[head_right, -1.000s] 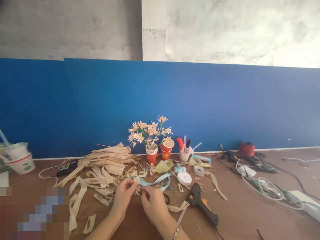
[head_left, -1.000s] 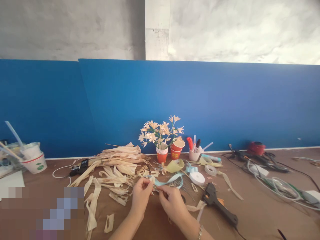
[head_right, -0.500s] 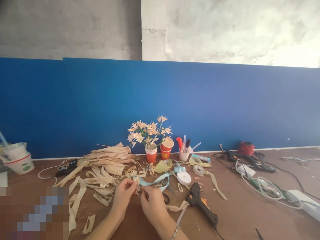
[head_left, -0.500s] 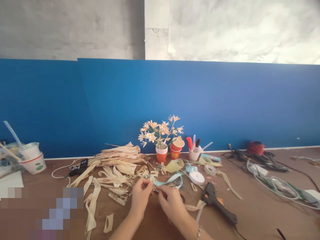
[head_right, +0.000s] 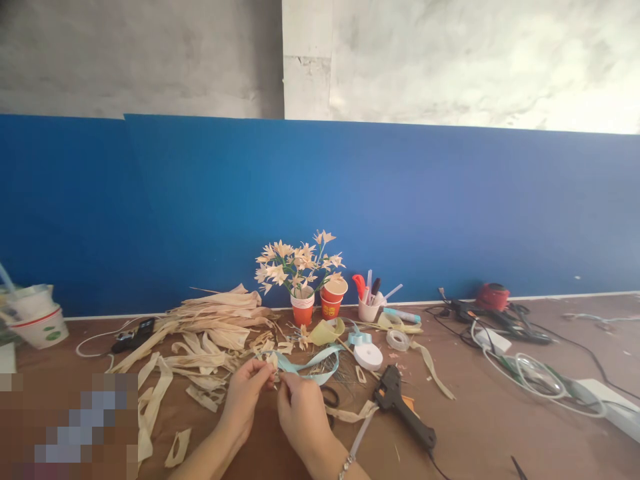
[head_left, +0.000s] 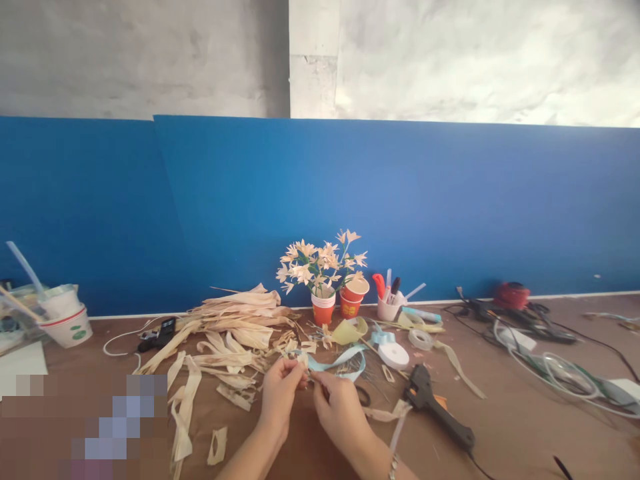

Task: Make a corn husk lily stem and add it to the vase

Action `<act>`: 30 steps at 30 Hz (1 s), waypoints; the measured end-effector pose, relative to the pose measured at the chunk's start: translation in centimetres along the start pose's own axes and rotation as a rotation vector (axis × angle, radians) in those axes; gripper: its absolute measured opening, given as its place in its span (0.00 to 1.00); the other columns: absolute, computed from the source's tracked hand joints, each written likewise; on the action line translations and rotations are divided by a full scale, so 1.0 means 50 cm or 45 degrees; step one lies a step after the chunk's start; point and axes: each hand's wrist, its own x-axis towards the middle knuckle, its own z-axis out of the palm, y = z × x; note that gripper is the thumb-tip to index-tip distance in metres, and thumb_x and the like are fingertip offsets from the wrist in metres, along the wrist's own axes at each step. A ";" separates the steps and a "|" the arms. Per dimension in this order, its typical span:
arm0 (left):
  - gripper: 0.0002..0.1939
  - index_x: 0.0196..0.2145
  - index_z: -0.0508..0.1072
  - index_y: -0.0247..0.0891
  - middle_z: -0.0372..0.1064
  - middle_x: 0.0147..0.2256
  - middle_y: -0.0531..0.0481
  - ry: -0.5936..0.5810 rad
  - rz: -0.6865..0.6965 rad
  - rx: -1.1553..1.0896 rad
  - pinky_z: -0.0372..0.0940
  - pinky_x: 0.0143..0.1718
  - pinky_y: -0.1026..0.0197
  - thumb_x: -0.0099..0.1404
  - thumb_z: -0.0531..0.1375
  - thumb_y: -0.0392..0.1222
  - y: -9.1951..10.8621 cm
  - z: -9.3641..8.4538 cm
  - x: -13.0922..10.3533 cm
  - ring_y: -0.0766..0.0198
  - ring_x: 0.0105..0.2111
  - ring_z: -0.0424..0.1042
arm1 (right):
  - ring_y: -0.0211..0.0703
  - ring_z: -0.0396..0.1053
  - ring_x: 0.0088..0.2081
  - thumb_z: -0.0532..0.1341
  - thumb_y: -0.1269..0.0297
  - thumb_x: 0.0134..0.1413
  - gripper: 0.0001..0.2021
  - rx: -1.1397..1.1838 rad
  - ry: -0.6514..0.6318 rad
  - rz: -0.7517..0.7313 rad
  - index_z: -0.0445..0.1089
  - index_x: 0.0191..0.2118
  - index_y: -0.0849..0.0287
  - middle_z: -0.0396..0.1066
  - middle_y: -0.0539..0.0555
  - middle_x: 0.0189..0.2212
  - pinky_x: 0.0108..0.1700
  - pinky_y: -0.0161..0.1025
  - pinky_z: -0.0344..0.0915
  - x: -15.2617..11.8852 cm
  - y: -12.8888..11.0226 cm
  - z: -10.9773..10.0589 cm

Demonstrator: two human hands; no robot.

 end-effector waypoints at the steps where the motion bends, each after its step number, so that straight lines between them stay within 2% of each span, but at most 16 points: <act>1: 0.09 0.18 0.71 0.34 0.67 0.18 0.53 0.007 -0.016 -0.012 0.62 0.25 0.64 0.43 0.64 0.42 0.000 0.000 0.000 0.66 0.21 0.66 | 0.42 0.71 0.27 0.47 0.73 0.54 0.15 0.000 0.004 -0.005 0.72 0.31 0.61 0.74 0.55 0.25 0.31 0.33 0.59 0.000 0.000 0.001; 11: 0.08 0.17 0.71 0.33 0.67 0.18 0.52 -0.041 -0.101 -0.168 0.60 0.25 0.66 0.42 0.66 0.39 0.001 -0.001 0.000 0.68 0.21 0.65 | 0.42 0.72 0.29 0.48 0.74 0.54 0.15 0.047 0.008 -0.029 0.73 0.33 0.60 0.75 0.55 0.28 0.32 0.33 0.60 0.001 0.001 0.003; 30: 0.07 0.17 0.70 0.33 0.67 0.17 0.53 -0.087 -0.149 -0.222 0.58 0.25 0.68 0.42 0.65 0.37 0.004 0.000 -0.003 0.70 0.21 0.63 | 0.42 0.71 0.27 0.48 0.73 0.54 0.14 0.045 -0.006 -0.004 0.71 0.31 0.61 0.74 0.55 0.26 0.31 0.33 0.59 0.001 0.001 0.005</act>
